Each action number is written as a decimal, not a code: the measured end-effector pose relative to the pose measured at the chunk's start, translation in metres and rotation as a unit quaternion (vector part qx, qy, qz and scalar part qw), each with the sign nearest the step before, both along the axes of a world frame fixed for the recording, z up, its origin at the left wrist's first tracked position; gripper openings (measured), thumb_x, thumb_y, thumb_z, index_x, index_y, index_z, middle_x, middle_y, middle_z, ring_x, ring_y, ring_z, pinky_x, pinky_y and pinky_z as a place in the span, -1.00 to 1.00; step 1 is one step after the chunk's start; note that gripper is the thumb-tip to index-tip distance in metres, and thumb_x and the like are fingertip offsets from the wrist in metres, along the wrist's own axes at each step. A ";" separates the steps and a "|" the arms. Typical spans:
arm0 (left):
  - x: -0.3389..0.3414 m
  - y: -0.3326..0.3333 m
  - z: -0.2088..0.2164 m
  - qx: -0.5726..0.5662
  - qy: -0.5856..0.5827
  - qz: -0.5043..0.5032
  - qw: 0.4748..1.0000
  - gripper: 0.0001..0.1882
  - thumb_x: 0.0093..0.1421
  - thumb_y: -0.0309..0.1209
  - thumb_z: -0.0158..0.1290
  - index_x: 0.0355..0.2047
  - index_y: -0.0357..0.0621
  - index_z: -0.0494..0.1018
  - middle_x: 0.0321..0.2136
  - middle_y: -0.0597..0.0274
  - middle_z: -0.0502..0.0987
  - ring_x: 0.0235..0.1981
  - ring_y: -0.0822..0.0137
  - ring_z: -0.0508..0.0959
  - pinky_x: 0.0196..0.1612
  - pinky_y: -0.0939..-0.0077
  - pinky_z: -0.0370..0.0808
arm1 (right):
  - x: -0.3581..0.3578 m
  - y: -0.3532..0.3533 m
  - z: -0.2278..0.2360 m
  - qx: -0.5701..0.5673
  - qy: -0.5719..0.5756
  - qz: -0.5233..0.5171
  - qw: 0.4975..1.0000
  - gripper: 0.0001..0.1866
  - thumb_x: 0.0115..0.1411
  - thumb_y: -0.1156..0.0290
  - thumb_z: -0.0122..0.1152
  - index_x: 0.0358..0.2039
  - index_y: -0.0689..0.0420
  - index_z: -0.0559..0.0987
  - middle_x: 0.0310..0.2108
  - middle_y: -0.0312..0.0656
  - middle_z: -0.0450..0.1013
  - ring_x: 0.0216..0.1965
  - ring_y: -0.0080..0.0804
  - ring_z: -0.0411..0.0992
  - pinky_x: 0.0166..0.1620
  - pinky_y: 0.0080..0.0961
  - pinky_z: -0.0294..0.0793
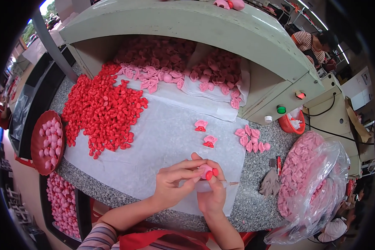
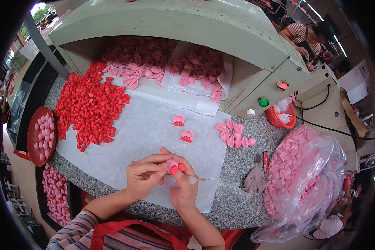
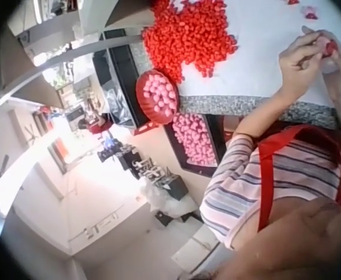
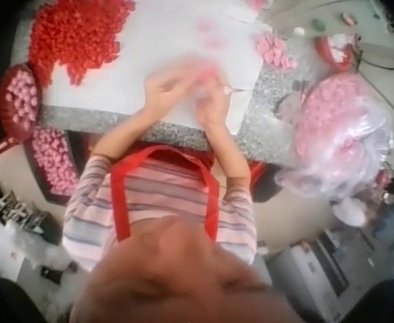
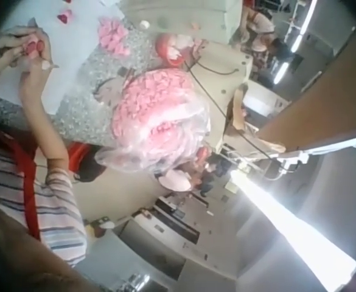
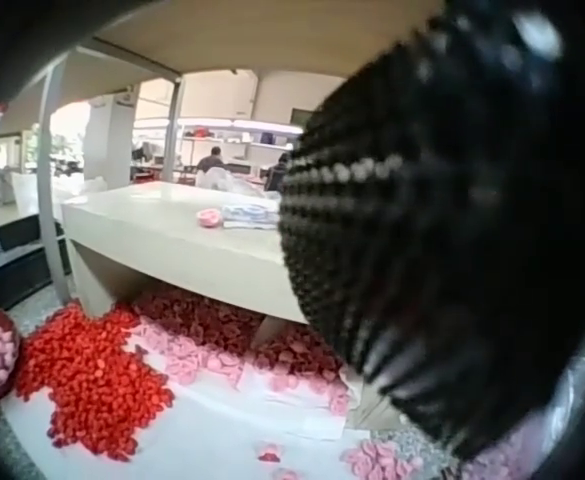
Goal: Assembling small pink and red plastic toy components by hand at a factory workbench.
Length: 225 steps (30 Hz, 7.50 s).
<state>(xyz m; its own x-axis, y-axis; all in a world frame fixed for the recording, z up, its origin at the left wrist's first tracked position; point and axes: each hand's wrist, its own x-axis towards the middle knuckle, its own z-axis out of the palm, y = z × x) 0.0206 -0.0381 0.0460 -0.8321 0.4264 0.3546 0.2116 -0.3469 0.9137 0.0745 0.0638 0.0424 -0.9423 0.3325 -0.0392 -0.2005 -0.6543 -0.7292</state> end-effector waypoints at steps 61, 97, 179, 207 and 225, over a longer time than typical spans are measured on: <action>-0.013 -0.010 -0.003 0.197 -0.438 -0.248 0.841 -0.78 0.14 -0.48 -0.10 -0.20 -0.23 0.41 -0.18 0.09 0.43 -0.12 0.29 0.42 -0.07 0.37 0.36 | -0.007 0.008 0.004 0.571 0.103 -0.214 0.786 -0.65 -0.20 0.54 0.37 -0.36 0.14 0.44 -0.28 -0.09 0.36 -0.31 -0.31 0.41 -0.43 -0.60 0.46; -0.022 -0.008 0.002 0.076 -0.478 -0.249 0.839 -0.66 0.12 -0.53 -0.05 -0.06 -0.31 0.33 -0.16 0.00 0.43 -0.14 0.28 0.46 -0.08 0.46 0.42 | 0.000 0.038 0.020 0.127 -0.177 0.110 0.970 -0.58 -0.04 0.52 0.14 -0.12 0.34 0.40 -0.36 -0.16 0.45 -0.42 -0.51 0.43 -0.55 -0.62 0.44; -0.014 -0.003 -0.001 0.081 -0.310 -0.175 0.931 -0.66 0.06 -0.68 -0.07 -0.10 -0.31 0.31 -0.06 0.03 0.33 -0.06 0.30 0.38 -0.05 0.43 0.38 | -0.002 0.019 0.025 0.429 -0.038 -0.065 0.900 -0.64 -0.15 0.69 0.23 -0.26 0.23 0.48 -0.07 -0.01 0.33 -0.14 -0.36 0.38 -0.20 -0.58 0.43; -0.015 -0.003 -0.003 0.077 -0.134 -0.125 0.980 -0.81 0.05 -0.75 -0.10 -0.31 -0.34 0.38 -0.17 0.01 0.37 -0.18 0.33 0.43 -0.10 0.44 0.42 | 0.000 0.019 0.017 0.455 0.031 -0.073 0.887 -0.68 -0.16 0.80 0.06 -0.32 0.31 0.49 -0.09 0.05 0.33 -0.11 -0.33 0.38 -0.20 -0.59 0.44; -0.014 0.002 -0.013 0.246 -0.576 -0.246 0.740 -0.64 0.17 -0.38 -0.09 -0.02 -0.18 0.25 -0.10 0.07 0.36 -0.10 0.30 0.42 -0.12 0.55 0.44 | -0.002 0.011 0.018 0.453 -0.074 -0.146 0.876 -0.73 -0.19 0.67 0.29 -0.43 0.21 0.45 -0.19 -0.08 0.38 -0.26 -0.44 0.41 -0.24 -0.59 0.42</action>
<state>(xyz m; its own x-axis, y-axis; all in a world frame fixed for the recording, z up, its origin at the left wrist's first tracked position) 0.0064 -0.0362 0.0326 -0.4901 0.8332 -0.2562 -0.8715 -0.4738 0.1263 0.0730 0.0752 0.0605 -0.8181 0.5173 0.2512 -0.1227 0.2697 -0.9551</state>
